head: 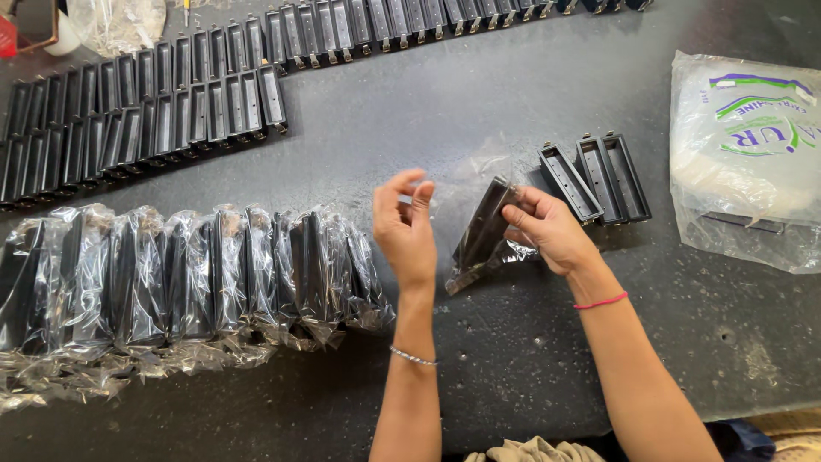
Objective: The person places black rectangular components into clear plastic bags one by one, seals each bag, and sets the packaged items aside. The process is repeated for several components on a workbench.
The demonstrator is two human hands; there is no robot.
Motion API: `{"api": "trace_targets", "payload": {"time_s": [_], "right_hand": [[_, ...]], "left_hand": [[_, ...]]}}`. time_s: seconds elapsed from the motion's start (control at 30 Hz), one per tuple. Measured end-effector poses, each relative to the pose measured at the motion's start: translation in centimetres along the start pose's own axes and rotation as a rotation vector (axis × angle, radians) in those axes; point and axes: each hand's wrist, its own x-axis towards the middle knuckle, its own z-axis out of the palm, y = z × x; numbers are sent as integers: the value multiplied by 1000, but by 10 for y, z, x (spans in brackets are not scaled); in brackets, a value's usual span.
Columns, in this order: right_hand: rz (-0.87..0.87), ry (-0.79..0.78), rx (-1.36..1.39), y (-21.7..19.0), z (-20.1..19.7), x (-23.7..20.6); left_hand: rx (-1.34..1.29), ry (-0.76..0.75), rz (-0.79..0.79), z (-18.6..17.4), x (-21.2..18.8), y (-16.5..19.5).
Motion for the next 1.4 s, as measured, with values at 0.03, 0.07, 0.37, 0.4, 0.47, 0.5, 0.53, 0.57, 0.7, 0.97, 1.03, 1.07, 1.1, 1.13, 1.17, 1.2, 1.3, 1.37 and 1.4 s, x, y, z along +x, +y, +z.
{"api": "trace_targets", "payload": {"time_s": [0.03,0.07,0.37,0.4,0.47,0.5,0.53,0.57,0.7,0.97,1.03,1.07,1.1,1.13,1.17,1.2,1.3,1.37,1.4], "right_hand": [[-4,16,6,-1,-2,0],[-9,33,12,-2,-4,0],[34,-69,-55,1,0,-2],[44,-81,-61,2,3,-2],[68,-103,-71,4,7,-3],[64,-112,-73,4,9,-3],[59,-121,-75,4,11,-3],[53,-129,-77,4,11,-3],[69,-122,-65,-1,8,-4],[35,-163,-50,-5,5,-4],[20,-176,-72,-3,7,-4],[13,-180,-82,-2,7,-5],[10,-202,-77,-1,7,-5],[6,-223,-71,-1,7,-6],[2,-243,-64,-1,6,-6],[9,-248,-80,-2,5,-7],[15,-267,-116,-5,2,-10],[-1,-283,-129,-8,2,-11],[-16,-263,-148,-9,3,-12]], "left_hand": [[-7,-39,-35,-7,3,1],[-14,-79,-69,-11,5,2],[22,-343,-166,11,-6,-9],[15,-315,-157,12,-7,-9],[0,-259,-142,11,-8,-8],[-42,-282,-223,12,-9,-6],[-85,-306,-302,12,-10,-5],[-129,-329,-381,13,-10,-5],[-218,-439,-229,15,-11,-10],[-398,-551,-300,9,-10,-17],[-297,-500,-277,8,-10,-12],[-247,-476,-267,8,-10,-9],[-185,-445,-262,8,-10,-7],[-122,-415,-257,9,-10,-5],[-60,-385,-251,9,-9,-3],[-130,-397,-251,9,-8,-3],[-349,-502,-333,9,-6,-5],[-517,-663,-495,13,-5,-8],[-548,-673,-487,14,-7,-10]]}}
